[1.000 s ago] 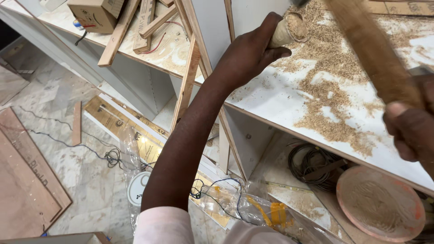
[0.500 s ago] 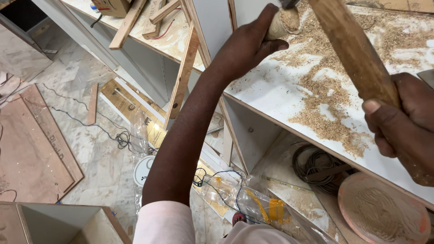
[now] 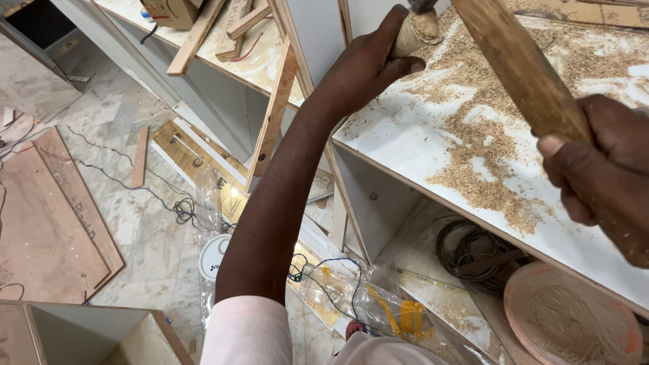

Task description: The person holds a hammer in their right hand and repeatedly strikes the handles of a chisel and a wood plane resting on a white workbench. The person adjusts the position of the tools between strikes to hit different sections of the handles.

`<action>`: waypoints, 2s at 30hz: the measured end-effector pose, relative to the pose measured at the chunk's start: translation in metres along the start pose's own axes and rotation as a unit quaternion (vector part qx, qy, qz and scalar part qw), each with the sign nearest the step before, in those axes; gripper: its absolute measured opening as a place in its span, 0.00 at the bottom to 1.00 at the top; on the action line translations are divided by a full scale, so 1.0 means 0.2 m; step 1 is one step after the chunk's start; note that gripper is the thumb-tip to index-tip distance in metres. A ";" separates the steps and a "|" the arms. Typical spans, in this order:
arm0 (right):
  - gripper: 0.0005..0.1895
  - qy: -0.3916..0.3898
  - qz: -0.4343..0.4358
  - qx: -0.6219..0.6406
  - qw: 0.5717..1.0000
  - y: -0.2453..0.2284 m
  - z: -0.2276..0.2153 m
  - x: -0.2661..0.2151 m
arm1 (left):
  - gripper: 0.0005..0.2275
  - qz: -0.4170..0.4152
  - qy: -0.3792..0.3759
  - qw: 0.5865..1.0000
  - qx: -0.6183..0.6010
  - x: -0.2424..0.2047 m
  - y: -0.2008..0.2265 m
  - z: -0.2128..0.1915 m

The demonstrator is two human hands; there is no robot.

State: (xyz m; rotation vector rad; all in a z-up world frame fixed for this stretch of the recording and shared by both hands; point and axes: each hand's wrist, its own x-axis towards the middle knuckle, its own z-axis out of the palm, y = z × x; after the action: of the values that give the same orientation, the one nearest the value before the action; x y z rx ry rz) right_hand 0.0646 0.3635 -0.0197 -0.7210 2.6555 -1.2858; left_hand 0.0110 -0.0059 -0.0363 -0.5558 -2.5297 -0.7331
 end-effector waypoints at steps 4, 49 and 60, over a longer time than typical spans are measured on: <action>0.18 0.030 -0.013 0.061 0.998 -0.03 -0.01 0.02 | 0.30 0.016 0.019 1.000 -0.014 -0.01 0.00 0.01; 0.22 0.024 -0.002 0.102 0.995 0.09 0.05 0.06 | 0.34 0.012 0.059 0.998 -0.025 -0.04 -0.09 0.03; 0.19 -0.009 0.001 0.106 0.994 -0.06 0.02 0.01 | 0.25 -0.028 0.095 0.988 -0.119 0.00 -0.10 0.06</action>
State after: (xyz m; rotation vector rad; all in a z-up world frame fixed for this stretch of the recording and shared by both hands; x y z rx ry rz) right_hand 0.0680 0.3525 -0.0128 -0.6950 2.4535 -1.5228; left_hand -0.0019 -0.0139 -0.0542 -0.4697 -2.3056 -1.0668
